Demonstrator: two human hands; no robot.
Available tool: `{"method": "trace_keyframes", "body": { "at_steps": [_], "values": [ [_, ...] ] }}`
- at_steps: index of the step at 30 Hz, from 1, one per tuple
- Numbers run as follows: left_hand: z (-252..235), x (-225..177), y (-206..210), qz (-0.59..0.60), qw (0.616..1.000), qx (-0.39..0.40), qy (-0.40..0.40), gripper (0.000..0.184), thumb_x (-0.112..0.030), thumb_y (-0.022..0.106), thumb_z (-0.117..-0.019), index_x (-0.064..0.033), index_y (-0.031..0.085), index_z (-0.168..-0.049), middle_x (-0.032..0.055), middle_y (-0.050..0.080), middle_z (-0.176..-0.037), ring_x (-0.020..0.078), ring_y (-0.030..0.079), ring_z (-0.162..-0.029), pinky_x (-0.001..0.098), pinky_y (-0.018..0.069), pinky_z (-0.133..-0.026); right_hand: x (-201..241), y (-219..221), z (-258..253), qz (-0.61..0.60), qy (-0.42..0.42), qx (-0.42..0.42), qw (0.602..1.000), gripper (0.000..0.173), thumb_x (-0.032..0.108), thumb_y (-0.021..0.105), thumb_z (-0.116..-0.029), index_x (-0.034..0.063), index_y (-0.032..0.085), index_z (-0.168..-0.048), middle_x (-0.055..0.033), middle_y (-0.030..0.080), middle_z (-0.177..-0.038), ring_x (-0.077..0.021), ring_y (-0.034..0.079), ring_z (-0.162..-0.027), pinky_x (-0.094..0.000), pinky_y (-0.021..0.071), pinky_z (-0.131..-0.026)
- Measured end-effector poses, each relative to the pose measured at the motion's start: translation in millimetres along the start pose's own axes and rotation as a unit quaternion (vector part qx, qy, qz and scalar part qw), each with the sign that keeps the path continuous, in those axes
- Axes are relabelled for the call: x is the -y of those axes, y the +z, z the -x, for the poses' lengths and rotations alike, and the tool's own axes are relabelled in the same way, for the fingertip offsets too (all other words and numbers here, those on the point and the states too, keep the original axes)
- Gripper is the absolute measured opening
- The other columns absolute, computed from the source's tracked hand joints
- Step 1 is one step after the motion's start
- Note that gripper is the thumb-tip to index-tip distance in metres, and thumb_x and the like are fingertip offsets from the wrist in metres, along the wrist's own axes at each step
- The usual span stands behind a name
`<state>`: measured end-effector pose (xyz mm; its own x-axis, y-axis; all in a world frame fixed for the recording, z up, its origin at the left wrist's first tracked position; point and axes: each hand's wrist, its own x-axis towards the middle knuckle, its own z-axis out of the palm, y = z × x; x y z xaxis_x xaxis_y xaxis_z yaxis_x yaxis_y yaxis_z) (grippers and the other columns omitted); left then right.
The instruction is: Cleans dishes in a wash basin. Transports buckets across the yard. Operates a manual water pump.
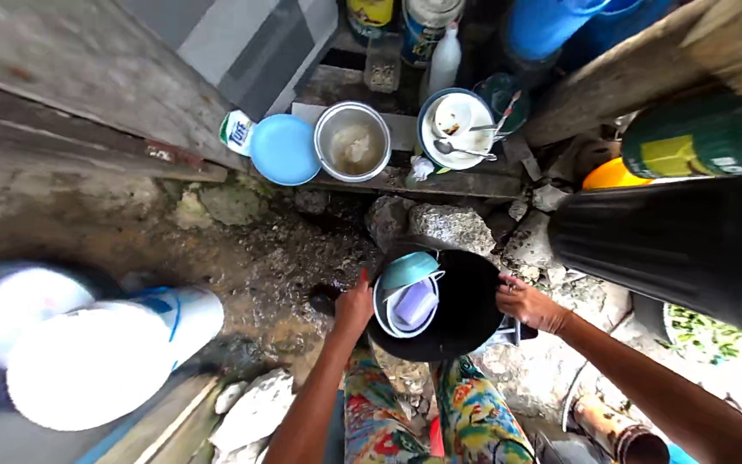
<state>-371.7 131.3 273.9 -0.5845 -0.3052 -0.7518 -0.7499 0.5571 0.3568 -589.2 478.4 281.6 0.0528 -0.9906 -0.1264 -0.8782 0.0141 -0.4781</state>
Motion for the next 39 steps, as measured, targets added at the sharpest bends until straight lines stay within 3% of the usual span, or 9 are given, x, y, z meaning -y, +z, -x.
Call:
{"method": "trace_keyframes", "body": {
  "at_steps": [5, 10, 19, 23, 27, 31, 33, 36, 39],
  "values": [
    [-35, -79, 8, -0.026, 0.999, -0.019, 0.023, 0.039, -0.017, 0.042, -0.1091, 0.0077, 0.06, -0.134, 0.0306, 0.069, -0.115, 0.0459, 0.068, -0.112, 0.0595, 0.0508, -0.098, -48, -20, 37, 0.012, 0.166, 0.008, 0.986, 0.02, -0.018, 0.057, -0.0885, -0.0064, 0.073, -0.092, -0.0206, 0.073, -0.107, -0.039, 0.067, -0.118, -0.066, 0.0313, -0.118],
    [-79, -126, 15, -0.023, 0.999, -0.047, 0.008, 0.038, -0.016, 0.042, -0.109, 0.0072, 0.06, -0.133, 0.0314, 0.069, -0.116, 0.0467, 0.067, -0.112, 0.0605, 0.0505, -0.099, -77, -2, 31, -0.061, 0.365, 0.114, 0.922, 0.031, -0.014, 0.048, -0.0957, -0.0083, 0.071, -0.117, -0.025, 0.062, -0.139, -0.0406, 0.043, -0.147, -0.0655, 0.01, -0.126],
    [-96, -133, 5, -0.055, 0.996, -0.025, -0.061, 0.045, -0.021, 0.038, -0.1122, 0.006, 0.045, -0.147, 0.032, 0.064, -0.126, 0.0455, 0.063, -0.12, 0.0585, 0.0484, -0.104, -59, 11, 6, -0.103, 0.413, 0.029, 0.904, 0.036, -0.012, 0.052, -0.0924, -0.0041, 0.07, -0.123, -0.0242, 0.065, -0.135, -0.0427, 0.048, -0.142, -0.0692, 0.0094, -0.124],
    [-94, -138, 3, -0.072, 0.994, -0.003, -0.077, 0.046, -0.023, 0.036, -0.1127, 0.0036, 0.039, -0.15, 0.0316, 0.065, -0.124, 0.0464, 0.065, -0.118, 0.0599, 0.0498, -0.101, -43, 4, -15, -0.127, 0.418, -0.082, 0.896, 0.033, -0.005, 0.054, -0.0939, -0.001, 0.072, -0.121, -0.0217, 0.07, -0.127, -0.0404, 0.06, -0.129, -0.0651, 0.0245, -0.122],
    [-92, -135, 4, -0.072, 0.995, 0.025, -0.068, 0.049, -0.027, 0.035, -0.1132, 0.001, 0.033, -0.154, 0.0307, 0.066, -0.122, 0.0452, 0.066, -0.116, 0.0592, 0.0511, -0.099, -54, -17, -63, -0.317, 0.473, -0.166, 0.805, 0.031, 0.014, 0.059, -0.1035, -0.003, 0.068, -0.128, -0.0236, 0.067, -0.128, -0.0385, 0.061, -0.125, -0.0511, 0.0453, -0.111],
    [-86, -137, -7, -0.108, 0.989, 0.096, -0.043, 0.056, -0.033, 0.035, -0.113, 0.002, 0.03, -0.157, 0.0312, 0.063, -0.129, 0.0459, 0.063, -0.122, 0.0604, 0.048, -0.103, -76, -24, -109, -0.398, 0.501, -0.212, 0.739, 0.044, 0.019, 0.071, -0.0986, -0.0059, 0.062, -0.133, -0.0261, 0.068, -0.125, -0.0386, 0.067, -0.115, -0.0543, 0.0523, -0.102],
    [-83, -136, -13, -0.114, 0.987, 0.112, -0.022, 0.057, -0.036, 0.038, -0.112, 0.0025, 0.035, -0.154, 0.0309, 0.062, -0.132, 0.046, 0.061, -0.124, 0.0623, 0.0466, -0.104, -82, -25, -126, -0.418, 0.529, -0.216, 0.706, 0.037, 0.019, 0.073, -0.0974, -0.0087, 0.066, -0.12, -0.027, 0.071, -0.113, -0.039, 0.07, -0.105, -0.0556, 0.053, -0.098],
    [-86, -140, -24, -0.092, 0.992, 0.076, 0.025, 0.056, -0.028, 0.048, -0.1092, -0.0004, 0.035, -0.156, 0.0279, 0.054, -0.145, 0.045, 0.059, -0.128, 0.0618, 0.0458, -0.106, -84, -26, -136, -0.424, 0.544, -0.233, 0.686, 0.024, 0.014, 0.067, -0.1005, -0.0076, 0.07, -0.109, -0.0237, 0.074, -0.099, -0.0352, 0.072, -0.091, -0.0534, 0.0562, -0.09],
    [-98, -143, -28, -0.052, 0.993, 0.001, 0.107, 0.06, -0.02, 0.057, -0.1045, -0.0007, 0.035, -0.157, 0.0293, 0.049, -0.149, 0.0469, 0.057, -0.128, 0.0616, 0.0466, -0.106, -88, -23, -130, -0.413, 0.562, -0.217, 0.683, 0.021, 0.016, 0.069, -0.0981, -0.0051, 0.073, -0.103, -0.0207, 0.074, -0.096, -0.0333, 0.072, -0.091, -0.0544, 0.055, -0.091]
  ]
}}
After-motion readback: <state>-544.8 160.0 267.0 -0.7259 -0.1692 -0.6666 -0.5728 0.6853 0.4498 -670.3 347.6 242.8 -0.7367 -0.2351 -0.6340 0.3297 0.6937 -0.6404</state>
